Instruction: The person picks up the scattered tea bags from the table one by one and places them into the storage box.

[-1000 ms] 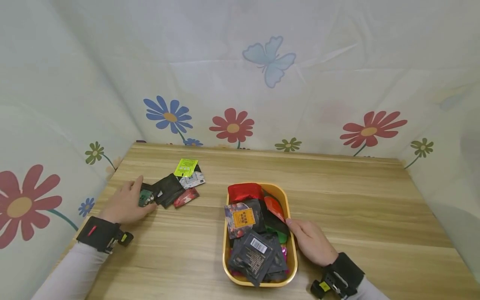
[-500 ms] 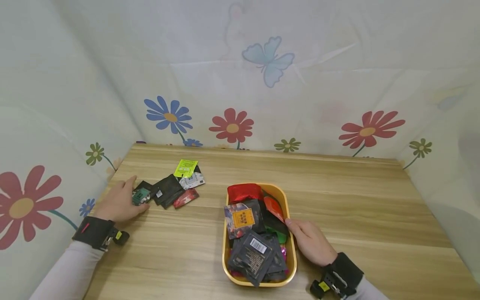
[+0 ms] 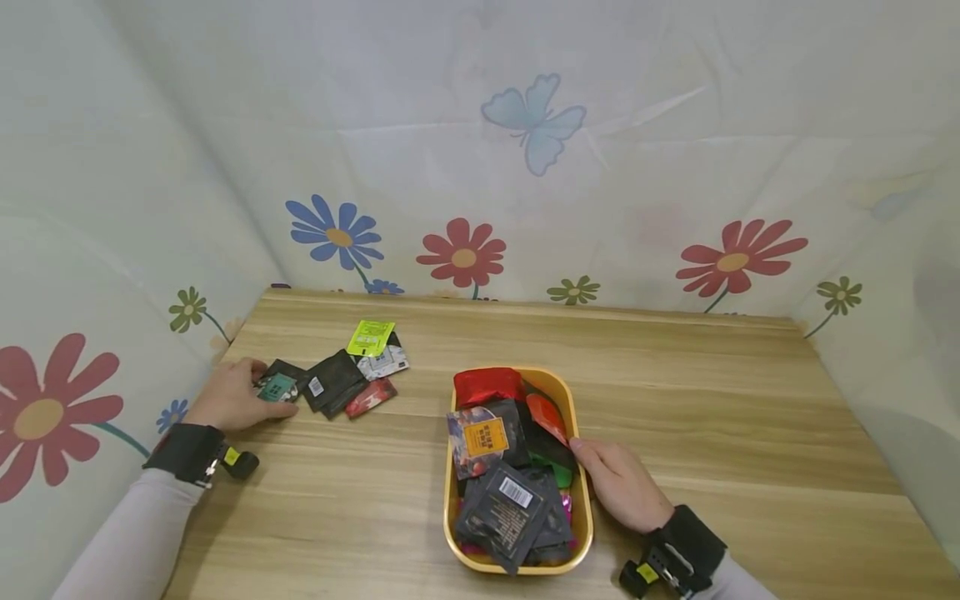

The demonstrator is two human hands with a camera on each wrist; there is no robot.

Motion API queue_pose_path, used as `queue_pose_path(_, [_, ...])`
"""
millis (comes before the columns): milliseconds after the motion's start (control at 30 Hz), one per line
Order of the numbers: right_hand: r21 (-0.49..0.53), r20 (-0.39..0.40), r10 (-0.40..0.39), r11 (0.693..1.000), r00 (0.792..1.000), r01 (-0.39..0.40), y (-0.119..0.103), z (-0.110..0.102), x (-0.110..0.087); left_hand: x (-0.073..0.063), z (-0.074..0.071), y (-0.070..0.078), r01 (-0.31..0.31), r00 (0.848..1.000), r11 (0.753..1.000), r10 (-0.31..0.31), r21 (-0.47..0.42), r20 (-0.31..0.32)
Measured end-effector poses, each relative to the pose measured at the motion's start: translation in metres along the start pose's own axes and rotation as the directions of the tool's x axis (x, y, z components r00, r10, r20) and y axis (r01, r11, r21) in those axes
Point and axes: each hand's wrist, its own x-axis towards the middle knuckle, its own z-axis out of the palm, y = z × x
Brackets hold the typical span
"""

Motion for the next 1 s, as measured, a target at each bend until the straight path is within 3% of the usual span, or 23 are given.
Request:
queue_pose_path(167, [-0.006,-0.003,-0.003,1.000,1.000,0.003,0.000,0.001,0.000,-0.001,0.000,0.004,-0.024,1.000,1.000,0.024,0.003,-0.001])
queue_pose_path(267, [-0.003,0.001,-0.007,1.000,1.000,0.007,0.001,0.001,0.000,-0.005,-0.001,0.015,-0.072,0.997,0.997,0.072,0.000,-0.012])
queue_pose_path(467, [0.001,0.007,0.010,1.000,1.000,-0.010,0.003,0.001,0.001,-0.026,-0.015,0.072,-0.191,0.981,0.980,0.190,-0.050,-0.029])
queue_pose_path(567, [0.000,0.005,0.005,1.000,1.000,-0.005,0.003,0.001,0.001,-0.038,-0.020,0.104,-0.284,0.958,0.956,0.282,-0.066,-0.050])
queue_pose_path(733, [0.004,0.005,0.004,1.000,1.000,-0.004,0.002,0.001,0.001,-0.057,-0.024,0.156,-0.467,0.883,0.881,0.462,-0.072,-0.080])
queue_pose_path(1000, [0.018,0.009,0.018,1.000,1.000,-0.018,-0.001,0.000,0.000,-0.090,-0.025,0.233,-0.687,0.726,0.719,0.683,-0.107,-0.080])
